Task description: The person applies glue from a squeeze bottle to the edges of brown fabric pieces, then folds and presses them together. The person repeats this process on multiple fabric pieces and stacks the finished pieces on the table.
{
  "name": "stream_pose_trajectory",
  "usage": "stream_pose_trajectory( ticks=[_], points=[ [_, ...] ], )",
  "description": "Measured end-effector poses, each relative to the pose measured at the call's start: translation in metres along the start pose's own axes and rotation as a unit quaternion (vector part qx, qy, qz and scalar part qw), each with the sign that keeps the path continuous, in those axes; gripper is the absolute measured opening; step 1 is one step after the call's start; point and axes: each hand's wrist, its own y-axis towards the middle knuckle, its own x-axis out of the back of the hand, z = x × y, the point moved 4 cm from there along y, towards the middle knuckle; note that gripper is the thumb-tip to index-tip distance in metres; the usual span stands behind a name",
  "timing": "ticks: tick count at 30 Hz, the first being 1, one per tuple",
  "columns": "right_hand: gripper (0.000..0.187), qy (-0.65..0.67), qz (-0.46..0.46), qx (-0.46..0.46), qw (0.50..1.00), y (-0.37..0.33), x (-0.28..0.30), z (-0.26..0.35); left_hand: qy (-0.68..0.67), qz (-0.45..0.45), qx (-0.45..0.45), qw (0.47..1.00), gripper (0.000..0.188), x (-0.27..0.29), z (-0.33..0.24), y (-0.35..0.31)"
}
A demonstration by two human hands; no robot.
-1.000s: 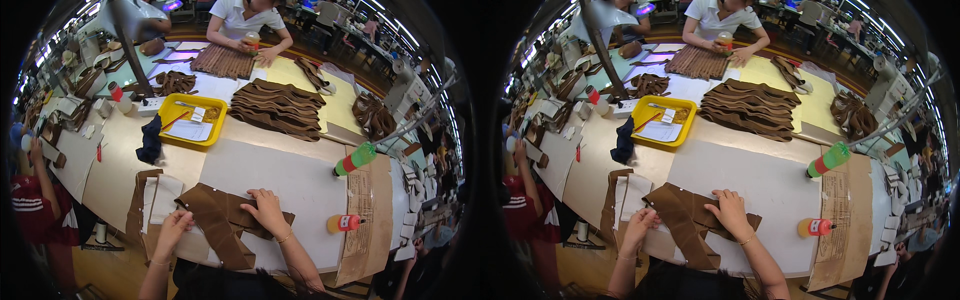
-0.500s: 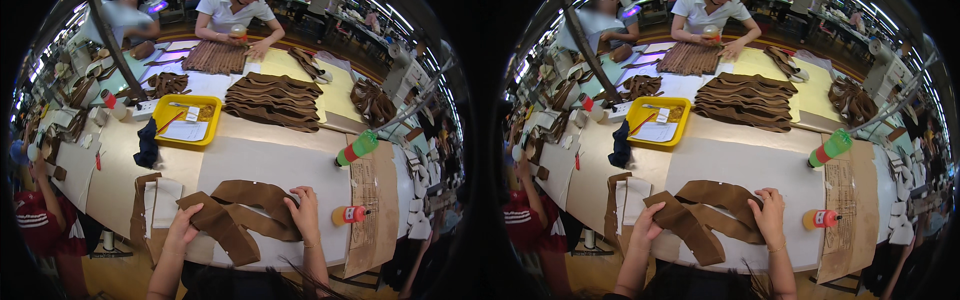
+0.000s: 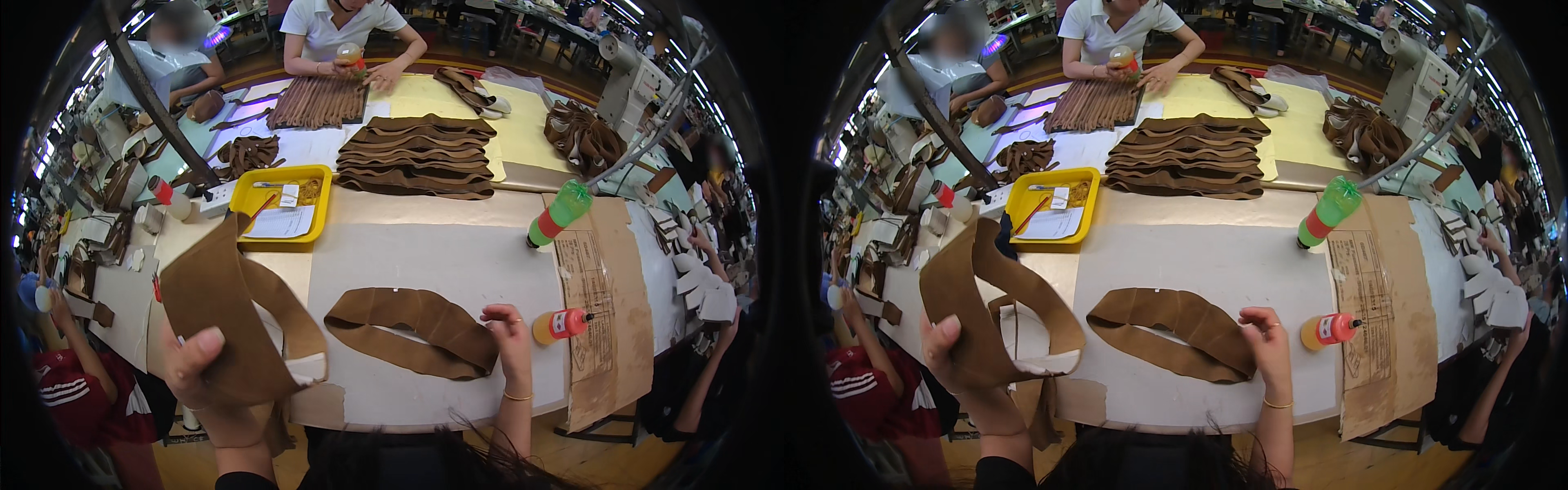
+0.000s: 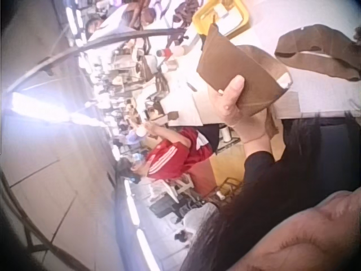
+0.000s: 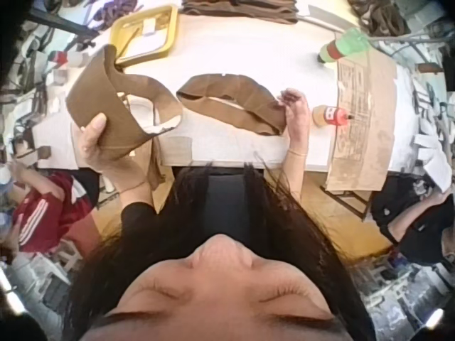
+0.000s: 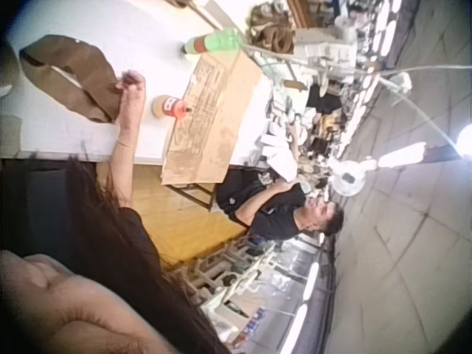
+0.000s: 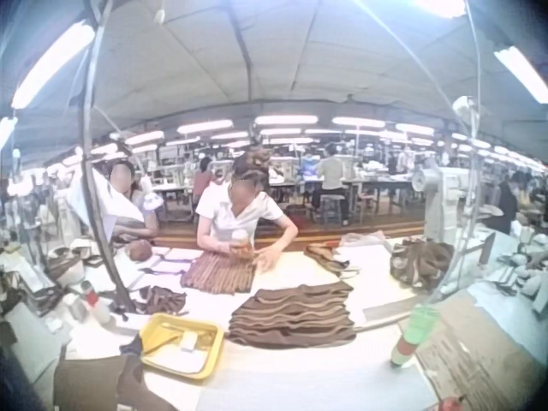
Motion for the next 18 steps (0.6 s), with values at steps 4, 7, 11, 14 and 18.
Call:
stream_pose_trajectory(
  ticks=[4, 7, 11, 14, 18],
  points=[
    [0.044, -0.44, 0.051, 0.102, 0.891, 0.006, -0.038, 0.012, 0.019, -0.006, -0.001, 1.0, 0.051, -0.018, -0.009, 0.007],
    [0.045, -0.429, 0.171, 0.072, 0.884, -0.002, -0.069, 0.001, -0.005, -0.028, -0.023, 0.999, 0.049, -0.023, -0.017, 0.007],
    [0.04, -0.403, 0.33, 0.029, 0.853, -0.045, -0.113, -0.009, -0.014, 0.041, -0.015, 0.999, 0.05, -0.029, -0.011, 0.02],
    [0.036, -0.284, 0.454, 0.023, 0.844, -0.075, -0.128, -0.017, 0.018, 0.102, 0.002, 0.995, 0.054, -0.057, 0.001, 0.017],
    [0.038, -0.157, 0.289, -0.017, 0.944, -0.061, -0.083, -0.008, -0.001, 0.191, 0.088, 0.978, 0.061, -0.091, 0.028, 0.007]
  ],
)
